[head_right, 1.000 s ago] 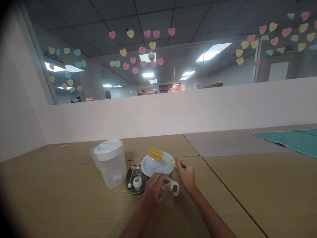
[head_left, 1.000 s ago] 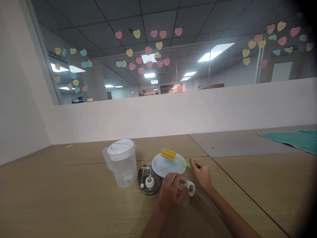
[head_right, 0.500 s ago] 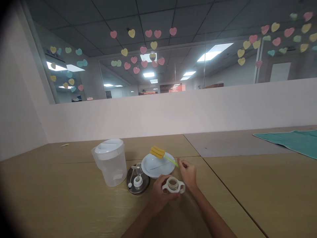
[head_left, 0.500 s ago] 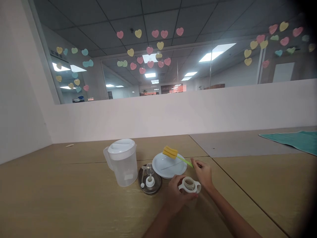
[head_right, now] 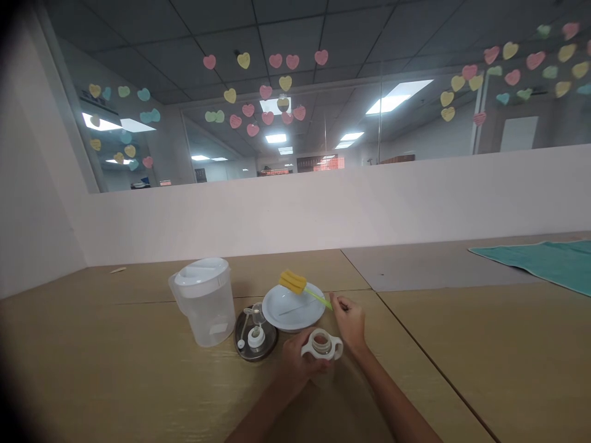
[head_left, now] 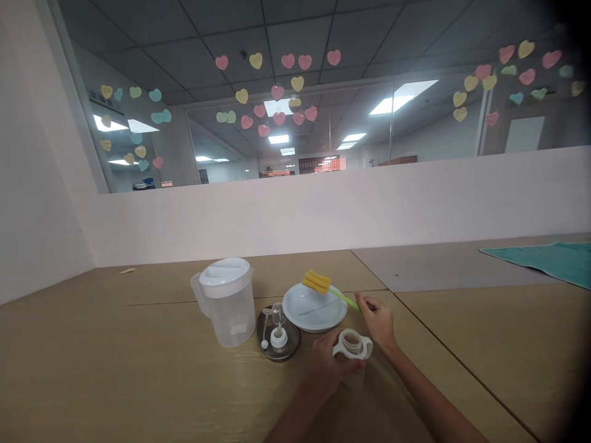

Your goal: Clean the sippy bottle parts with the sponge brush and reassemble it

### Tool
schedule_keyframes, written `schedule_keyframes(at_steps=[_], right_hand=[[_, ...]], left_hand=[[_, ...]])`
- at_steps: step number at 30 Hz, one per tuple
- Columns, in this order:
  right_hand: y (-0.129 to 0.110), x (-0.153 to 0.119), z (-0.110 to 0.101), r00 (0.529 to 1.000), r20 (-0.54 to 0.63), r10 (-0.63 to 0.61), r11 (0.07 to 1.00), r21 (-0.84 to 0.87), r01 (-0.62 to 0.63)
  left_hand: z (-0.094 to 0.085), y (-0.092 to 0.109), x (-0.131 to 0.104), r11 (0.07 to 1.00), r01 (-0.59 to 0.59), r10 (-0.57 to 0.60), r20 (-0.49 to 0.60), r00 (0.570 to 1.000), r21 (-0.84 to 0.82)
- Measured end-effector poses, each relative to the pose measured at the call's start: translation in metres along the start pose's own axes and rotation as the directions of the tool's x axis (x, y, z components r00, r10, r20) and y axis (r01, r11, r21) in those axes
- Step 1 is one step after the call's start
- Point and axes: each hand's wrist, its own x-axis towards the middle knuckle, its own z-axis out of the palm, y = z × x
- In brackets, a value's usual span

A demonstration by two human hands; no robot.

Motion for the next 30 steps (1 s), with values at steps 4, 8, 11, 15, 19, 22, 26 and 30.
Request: schedule_keyframes(at_steps=[4, 8, 11, 15, 19, 22, 26, 30], right_hand=[[-0.003, 0.004, -0.003, 0.996, 0.047, 0.081, 0.989, 0.119, -0.086], [-0.005, 0.009, -0.005, 0.972, 0.109, 0.207, 0.953, 0.201, -0.226], [-0.006, 0.01, -0.005, 0.978, 0.117, 0.171, 0.966, 0.177, -0.19], [-0.007, 0.01, -0.007, 0.992, 0.124, 0.025, 0.996, 0.079, -0.035], [-0.003, 0.013, -0.016, 0.992, 0.077, -0.095, 0.992, -0.075, 0.101], [0.0, 0.018, -0.026, 0.969, 0.034, -0.244, 0.94, -0.237, 0.245], [-0.001, 0.017, -0.031, 0.861, 0.02, -0.508, 0.792, -0.381, 0.476], [-0.008, 0.003, -0.017, 0.701, 0.152, -0.697, 0.608, -0.393, 0.69]], left_hand=[[-0.02, -0.007, 0.003, 0.994, -0.079, 0.093, -0.207, 0.974, 0.074], [-0.047, -0.013, 0.007, 0.958, -0.072, 0.191, -0.429, 0.883, 0.278], [-0.062, -0.013, 0.01, 0.912, -0.007, 0.212, -0.456, 0.864, 0.411], [-0.071, -0.013, 0.012, 0.867, 0.074, 0.195, -0.472, 0.86, 0.492], [-0.076, -0.02, 0.014, 0.813, 0.093, 0.231, -0.466, 0.854, 0.574], [-0.079, -0.024, 0.012, 0.744, 0.064, 0.252, -0.368, 0.895, 0.665], [-0.077, -0.02, 0.01, 0.639, -0.027, 0.293, -0.21, 0.933, 0.769], [-0.067, -0.01, 0.012, 0.557, -0.183, 0.333, -0.016, 0.943, 0.81]])
